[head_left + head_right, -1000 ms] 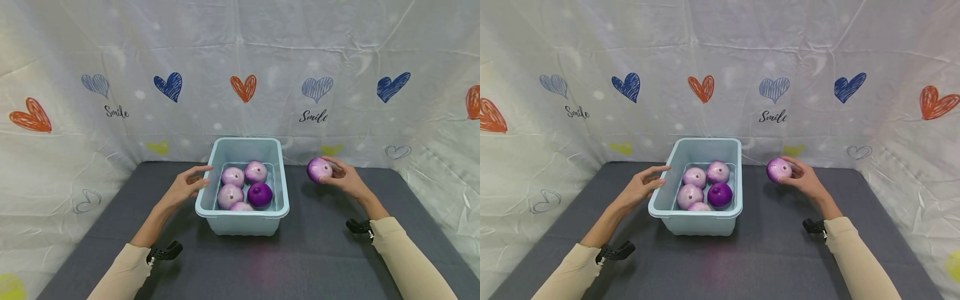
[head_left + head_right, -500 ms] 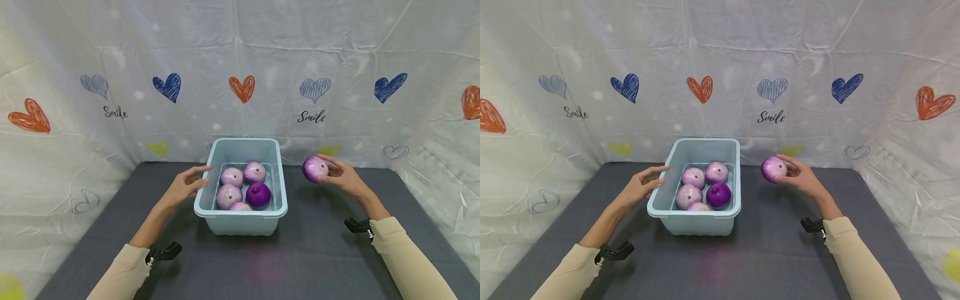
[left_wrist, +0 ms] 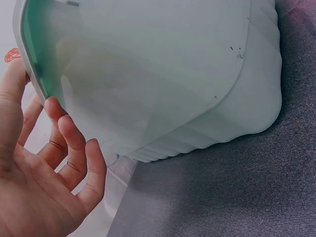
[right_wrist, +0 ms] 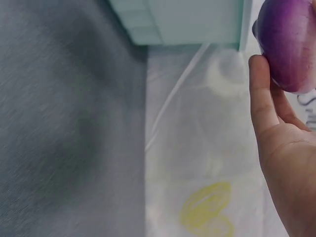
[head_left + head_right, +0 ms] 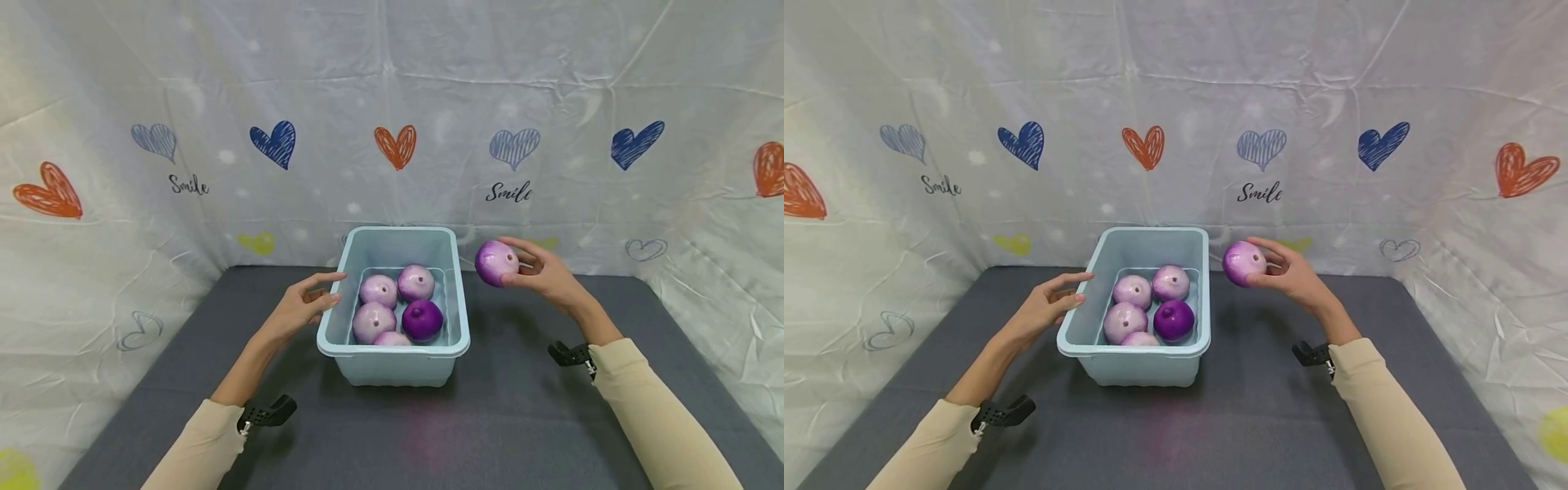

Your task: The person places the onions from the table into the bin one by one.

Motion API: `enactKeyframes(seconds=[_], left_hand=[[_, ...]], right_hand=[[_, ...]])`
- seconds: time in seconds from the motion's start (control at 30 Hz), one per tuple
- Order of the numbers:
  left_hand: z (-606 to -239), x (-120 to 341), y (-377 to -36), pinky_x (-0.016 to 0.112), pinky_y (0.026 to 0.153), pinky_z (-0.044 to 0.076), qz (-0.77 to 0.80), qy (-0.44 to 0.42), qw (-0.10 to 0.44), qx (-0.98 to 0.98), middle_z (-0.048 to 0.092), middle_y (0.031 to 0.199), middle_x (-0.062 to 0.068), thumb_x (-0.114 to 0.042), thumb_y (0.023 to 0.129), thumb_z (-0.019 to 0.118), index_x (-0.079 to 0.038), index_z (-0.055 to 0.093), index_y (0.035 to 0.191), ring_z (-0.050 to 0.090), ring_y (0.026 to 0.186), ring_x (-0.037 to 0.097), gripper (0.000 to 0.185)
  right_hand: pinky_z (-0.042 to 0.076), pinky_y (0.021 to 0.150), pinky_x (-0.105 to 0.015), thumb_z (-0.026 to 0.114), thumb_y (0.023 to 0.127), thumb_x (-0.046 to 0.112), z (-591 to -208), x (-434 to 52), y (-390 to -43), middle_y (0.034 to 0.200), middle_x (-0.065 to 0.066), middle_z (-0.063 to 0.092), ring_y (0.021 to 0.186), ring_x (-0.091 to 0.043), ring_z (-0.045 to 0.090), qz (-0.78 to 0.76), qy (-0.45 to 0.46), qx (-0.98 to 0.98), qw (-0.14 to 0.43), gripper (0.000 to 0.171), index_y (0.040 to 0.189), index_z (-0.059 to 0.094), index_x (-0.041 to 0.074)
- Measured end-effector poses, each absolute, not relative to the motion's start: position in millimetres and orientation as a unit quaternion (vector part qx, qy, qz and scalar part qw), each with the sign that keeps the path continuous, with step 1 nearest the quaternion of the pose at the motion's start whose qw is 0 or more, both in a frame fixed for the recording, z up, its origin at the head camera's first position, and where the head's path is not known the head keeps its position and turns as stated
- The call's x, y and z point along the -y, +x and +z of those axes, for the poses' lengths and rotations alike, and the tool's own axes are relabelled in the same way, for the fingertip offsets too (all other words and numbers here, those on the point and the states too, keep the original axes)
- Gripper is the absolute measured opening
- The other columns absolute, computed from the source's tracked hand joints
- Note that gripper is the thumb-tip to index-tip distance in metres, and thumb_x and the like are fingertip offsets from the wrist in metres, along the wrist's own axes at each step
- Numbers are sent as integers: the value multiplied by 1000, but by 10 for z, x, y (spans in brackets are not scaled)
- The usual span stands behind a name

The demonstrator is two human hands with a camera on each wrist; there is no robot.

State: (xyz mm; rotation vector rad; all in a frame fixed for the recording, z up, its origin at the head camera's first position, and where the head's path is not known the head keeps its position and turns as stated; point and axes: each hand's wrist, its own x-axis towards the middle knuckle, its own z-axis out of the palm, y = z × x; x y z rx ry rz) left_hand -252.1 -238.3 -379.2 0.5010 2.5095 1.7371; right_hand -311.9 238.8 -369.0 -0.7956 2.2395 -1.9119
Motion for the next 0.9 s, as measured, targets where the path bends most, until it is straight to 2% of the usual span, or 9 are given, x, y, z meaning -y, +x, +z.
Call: enactKeyframes(seconds=[0.3, 0.5, 0.67, 0.9], left_hand=[[-3797, 2371, -2517, 53, 84, 49, 568, 162, 20, -807, 62, 132, 20, -25, 102, 67, -13, 55, 148, 58, 109, 30, 49], [-3806, 2377, -2532, 50, 83, 51, 569, 165, 20, -805, 63, 128, 23, -24, 102, 67, -12, 54, 148, 60, 107, 28, 50], [-3811, 2381, -2543, 49, 82, 52, 569, 166, 18, -805, 62, 131, 21, -23, 101, 67, -13, 55, 148, 59, 109, 33, 49], [-3818, 2388, -2539, 48, 82, 51, 569, 164, 18, -805, 60, 133, 24, -24, 101, 67, -14, 56, 147, 58, 111, 35, 48]], right_hand=[[52, 91, -40, 75, 90, -2, -3419, -2080, -3149, 142, -19, 50, 118, -38, 58, -643, -304, -701, 59, 67, 150, 51, 15], [51, 92, -41, 77, 89, -1, -3310, -1885, -3162, 141, -18, 52, 119, -37, 58, -637, -330, -693, 65, 69, 151, 51, 13], [51, 93, -44, 77, 89, -2, -3267, -1732, -3187, 141, -19, 53, 121, -37, 57, -637, -358, -678, 77, 69, 151, 50, 11], [51, 93, -44, 81, 88, 7, -3257, -1591, -3195, 140, -18, 53, 120, -37, 58, -619, -370, -687, 94, 74, 153, 46, 11]])
